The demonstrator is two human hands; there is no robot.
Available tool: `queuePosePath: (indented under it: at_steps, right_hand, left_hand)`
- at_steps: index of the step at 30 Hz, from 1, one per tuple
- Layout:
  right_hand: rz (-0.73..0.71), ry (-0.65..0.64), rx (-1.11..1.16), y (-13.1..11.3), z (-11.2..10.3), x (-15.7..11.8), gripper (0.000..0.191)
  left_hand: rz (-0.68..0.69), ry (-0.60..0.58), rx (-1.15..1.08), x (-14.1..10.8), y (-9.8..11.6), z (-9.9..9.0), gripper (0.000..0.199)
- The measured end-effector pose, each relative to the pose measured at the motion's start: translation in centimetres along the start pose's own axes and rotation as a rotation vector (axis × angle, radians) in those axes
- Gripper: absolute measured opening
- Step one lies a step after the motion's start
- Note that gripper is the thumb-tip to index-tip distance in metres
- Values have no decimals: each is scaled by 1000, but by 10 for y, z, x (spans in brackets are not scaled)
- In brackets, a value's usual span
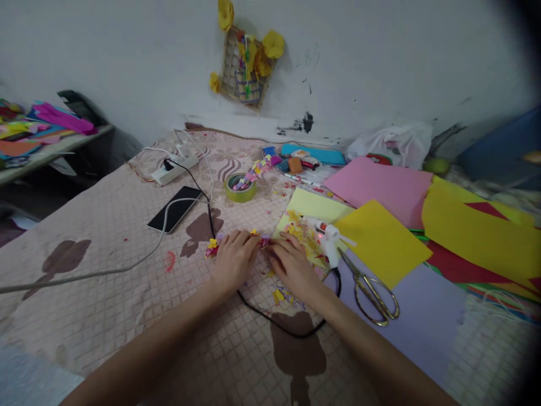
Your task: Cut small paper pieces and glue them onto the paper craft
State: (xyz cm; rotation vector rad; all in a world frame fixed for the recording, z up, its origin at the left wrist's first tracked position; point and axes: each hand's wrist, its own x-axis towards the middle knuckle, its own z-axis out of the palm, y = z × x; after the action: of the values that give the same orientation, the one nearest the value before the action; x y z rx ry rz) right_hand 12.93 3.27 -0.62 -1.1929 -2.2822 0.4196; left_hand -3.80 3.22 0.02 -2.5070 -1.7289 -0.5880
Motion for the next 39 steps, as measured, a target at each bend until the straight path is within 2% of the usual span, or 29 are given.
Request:
queuePosePath:
  at_steps: [10, 24, 39]
  right_hand:
    - [5, -19, -27, 2, 2, -2, 23]
    - [10, -24, -35, 2, 2, -3, 22]
    - [6, -34, -42, 5, 4, -3, 24]
  left_hand:
    - [16, -21, -49, 0, -3, 4, 18]
    - [23, 31, -123, -5, -6, 3, 15]
    - [56, 45, -9, -10, -7, 0, 21]
